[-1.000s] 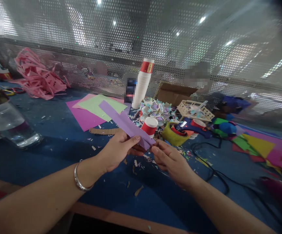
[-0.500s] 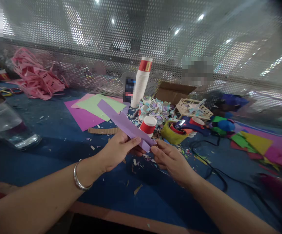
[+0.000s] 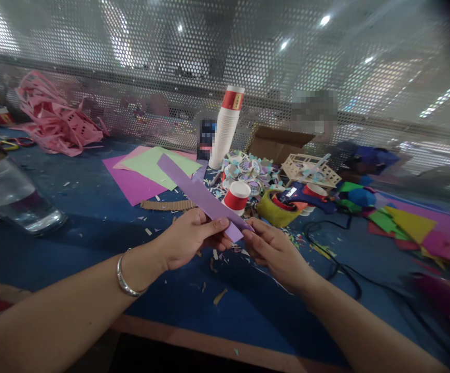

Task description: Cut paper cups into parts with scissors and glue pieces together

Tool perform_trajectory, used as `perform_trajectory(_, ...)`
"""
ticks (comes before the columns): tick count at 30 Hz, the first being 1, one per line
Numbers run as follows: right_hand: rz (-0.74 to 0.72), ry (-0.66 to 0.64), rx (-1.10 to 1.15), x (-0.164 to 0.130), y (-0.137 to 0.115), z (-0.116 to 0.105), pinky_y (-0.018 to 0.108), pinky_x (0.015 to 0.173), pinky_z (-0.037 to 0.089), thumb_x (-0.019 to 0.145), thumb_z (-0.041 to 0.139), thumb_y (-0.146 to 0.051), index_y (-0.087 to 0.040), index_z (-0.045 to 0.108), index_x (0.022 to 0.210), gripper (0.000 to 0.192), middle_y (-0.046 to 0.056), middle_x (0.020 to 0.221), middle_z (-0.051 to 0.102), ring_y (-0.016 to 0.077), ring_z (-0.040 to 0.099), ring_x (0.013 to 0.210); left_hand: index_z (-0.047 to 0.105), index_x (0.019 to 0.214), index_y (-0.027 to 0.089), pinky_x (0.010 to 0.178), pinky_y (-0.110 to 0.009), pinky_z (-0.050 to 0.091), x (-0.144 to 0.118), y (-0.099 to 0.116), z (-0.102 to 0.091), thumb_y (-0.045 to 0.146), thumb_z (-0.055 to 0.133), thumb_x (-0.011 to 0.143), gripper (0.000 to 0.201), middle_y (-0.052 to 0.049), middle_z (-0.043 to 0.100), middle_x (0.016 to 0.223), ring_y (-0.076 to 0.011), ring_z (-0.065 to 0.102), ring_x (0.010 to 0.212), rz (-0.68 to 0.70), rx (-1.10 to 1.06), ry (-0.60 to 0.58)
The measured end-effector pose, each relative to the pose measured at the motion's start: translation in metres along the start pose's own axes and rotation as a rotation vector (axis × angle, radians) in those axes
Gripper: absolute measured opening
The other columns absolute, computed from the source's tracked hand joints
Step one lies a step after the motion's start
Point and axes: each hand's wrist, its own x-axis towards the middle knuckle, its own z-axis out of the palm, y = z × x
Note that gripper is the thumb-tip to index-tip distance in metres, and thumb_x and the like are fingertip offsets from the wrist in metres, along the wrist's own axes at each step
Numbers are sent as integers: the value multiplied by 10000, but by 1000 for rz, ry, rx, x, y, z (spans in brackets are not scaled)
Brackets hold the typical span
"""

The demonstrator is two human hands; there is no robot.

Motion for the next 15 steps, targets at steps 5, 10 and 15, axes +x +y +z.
perform_trajectory(5, -84, 38, -178, 0, -1, -1, 214, 442, 250, 989, 552, -530, -211, 553, 885, 335, -69, 623, 381, 74, 296, 489, 727, 735, 120, 572, -222, 477, -2, 5, 5, 262, 688, 896, 218, -48, 685, 644, -104, 601, 563, -66, 0, -1)
perform_trajectory(10, -115, 48, -264, 0, -4, -1, 230, 459, 281, 1000, 526, -524, -208, 570, 896, 336, -56, 630, 421, 85, 332, 499, 738, 748, 126, 585, -221, 492, -3, 6, 5, 269, 685, 892, 210, -53, 704, 669, -105, 626, 577, -63, 27, -28)
perform_trajectory(15, -94, 51, -221, 0, -2, -2, 225, 449, 249, 1003, 525, -512, -218, 552, 913, 309, -69, 642, 372, 84, 289, 501, 750, 875, 133, 645, -256, 559, -5, 9, -1, 331, 688, 883, 208, -74, 745, 765, -158, 710, 681, 4, 94, 45)
